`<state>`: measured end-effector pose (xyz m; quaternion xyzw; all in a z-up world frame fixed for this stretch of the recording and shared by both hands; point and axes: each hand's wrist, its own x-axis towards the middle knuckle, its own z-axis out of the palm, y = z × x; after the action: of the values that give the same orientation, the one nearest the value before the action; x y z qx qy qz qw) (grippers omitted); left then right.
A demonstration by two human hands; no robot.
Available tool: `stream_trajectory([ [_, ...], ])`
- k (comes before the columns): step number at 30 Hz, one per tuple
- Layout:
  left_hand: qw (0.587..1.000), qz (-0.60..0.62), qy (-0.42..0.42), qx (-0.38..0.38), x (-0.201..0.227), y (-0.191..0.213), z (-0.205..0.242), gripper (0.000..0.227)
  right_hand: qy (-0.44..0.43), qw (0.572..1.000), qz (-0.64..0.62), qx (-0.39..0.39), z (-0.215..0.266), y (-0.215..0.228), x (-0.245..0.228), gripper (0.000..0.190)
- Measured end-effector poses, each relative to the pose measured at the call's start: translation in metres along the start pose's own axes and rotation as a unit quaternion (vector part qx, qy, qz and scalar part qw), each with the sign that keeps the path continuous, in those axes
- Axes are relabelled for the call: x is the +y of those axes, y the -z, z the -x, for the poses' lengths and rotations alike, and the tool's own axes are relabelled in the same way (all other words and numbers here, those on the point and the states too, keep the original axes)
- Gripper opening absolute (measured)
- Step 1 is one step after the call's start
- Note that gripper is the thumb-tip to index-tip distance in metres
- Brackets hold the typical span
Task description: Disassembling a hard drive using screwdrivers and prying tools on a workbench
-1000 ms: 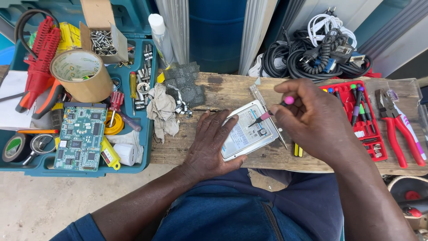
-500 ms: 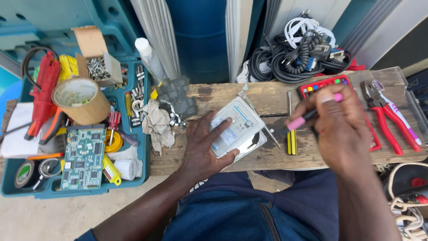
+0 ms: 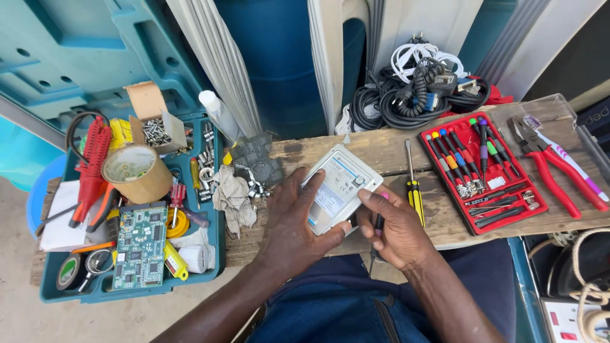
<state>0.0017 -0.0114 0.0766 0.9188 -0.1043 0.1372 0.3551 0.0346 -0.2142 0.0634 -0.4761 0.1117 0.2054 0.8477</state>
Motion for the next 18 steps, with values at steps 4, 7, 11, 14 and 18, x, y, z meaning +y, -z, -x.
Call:
stream_trajectory([
  [4, 0.998, 0.019, 0.006, -0.061, 0.016, 0.013, -0.001, 0.096, 0.002, 0.999, -0.040, 0.023, 0.008, -0.009, -0.010, 0.020],
  [7, 0.995, 0.018, -0.004, -0.096, 0.016, 0.013, 0.001, 0.093, 0.004, 0.999, -0.034, 0.039, 0.009, -0.008, -0.013, 0.027],
  [11, 0.997, -0.060, -0.056, -0.008, 0.006, 0.002, -0.002, 0.056, 0.018, 0.998, -0.005, 0.056, 0.004, 0.002, -0.008, 0.028],
  [14, 0.982, -0.151, -0.098, 0.053, -0.007, -0.004, -0.006, 0.033, 0.017, 0.997, 0.022, 0.072, 0.013, -0.012, -0.019, 0.031],
  [18, 0.972, -0.170, -0.147, 0.068, -0.008, -0.002, -0.014, 0.023, -0.004, 0.993, 0.052, 0.109, 0.016, -0.028, -0.017, 0.030],
])
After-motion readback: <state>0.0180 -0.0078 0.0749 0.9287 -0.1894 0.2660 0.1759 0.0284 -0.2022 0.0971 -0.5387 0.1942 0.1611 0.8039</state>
